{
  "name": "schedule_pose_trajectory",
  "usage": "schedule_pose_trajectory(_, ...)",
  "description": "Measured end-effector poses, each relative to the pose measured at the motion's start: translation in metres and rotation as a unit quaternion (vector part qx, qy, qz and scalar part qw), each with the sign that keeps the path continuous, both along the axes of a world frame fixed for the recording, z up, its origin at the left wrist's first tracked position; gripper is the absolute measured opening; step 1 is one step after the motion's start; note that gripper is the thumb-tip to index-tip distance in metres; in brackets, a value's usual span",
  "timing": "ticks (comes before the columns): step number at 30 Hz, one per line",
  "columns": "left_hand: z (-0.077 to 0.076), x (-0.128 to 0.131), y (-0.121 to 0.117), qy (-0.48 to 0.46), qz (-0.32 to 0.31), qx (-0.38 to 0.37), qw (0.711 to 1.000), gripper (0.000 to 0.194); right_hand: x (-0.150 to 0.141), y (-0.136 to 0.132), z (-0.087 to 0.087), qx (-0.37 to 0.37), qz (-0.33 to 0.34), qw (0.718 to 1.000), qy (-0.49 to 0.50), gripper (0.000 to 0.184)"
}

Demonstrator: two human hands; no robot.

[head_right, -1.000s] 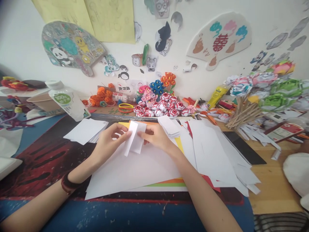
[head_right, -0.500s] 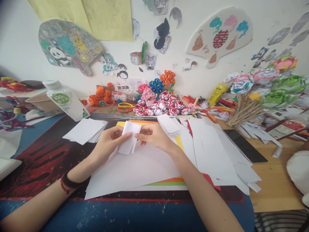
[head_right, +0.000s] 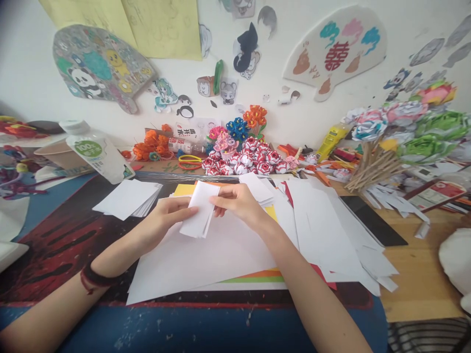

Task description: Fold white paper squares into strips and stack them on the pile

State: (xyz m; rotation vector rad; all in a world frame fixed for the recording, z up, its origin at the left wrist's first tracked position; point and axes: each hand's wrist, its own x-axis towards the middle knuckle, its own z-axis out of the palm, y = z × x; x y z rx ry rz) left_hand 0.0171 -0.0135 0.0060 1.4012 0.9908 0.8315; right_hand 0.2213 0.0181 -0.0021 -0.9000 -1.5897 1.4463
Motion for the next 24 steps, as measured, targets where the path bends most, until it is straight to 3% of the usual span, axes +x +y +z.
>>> schedule_pose_trajectory(2,-0.001,-0.001,0.000,-0.006,0.000,-0.002,1.000,0.032,0.000,0.000,0.000,0.001,-0.004,1.000,0.004,0.028)
schedule_pose_trajectory(9,-0.010,0.002,0.000,-0.026,0.128,0.017,0.991,0.030,-0.013,-0.006,-0.010,-0.018,0.053,0.996,-0.073,0.040)
schedule_pose_trajectory(17,-0.014,0.001,-0.001,0.015,0.161,0.072,0.984,0.028,-0.021,-0.012,-0.013,-0.033,0.064,0.995,-0.073,0.028)
schedule_pose_trajectory(24,-0.010,0.003,-0.003,-0.001,0.170,0.063,0.983,0.026,-0.018,-0.010,-0.012,-0.045,0.080,0.994,-0.054,0.027)
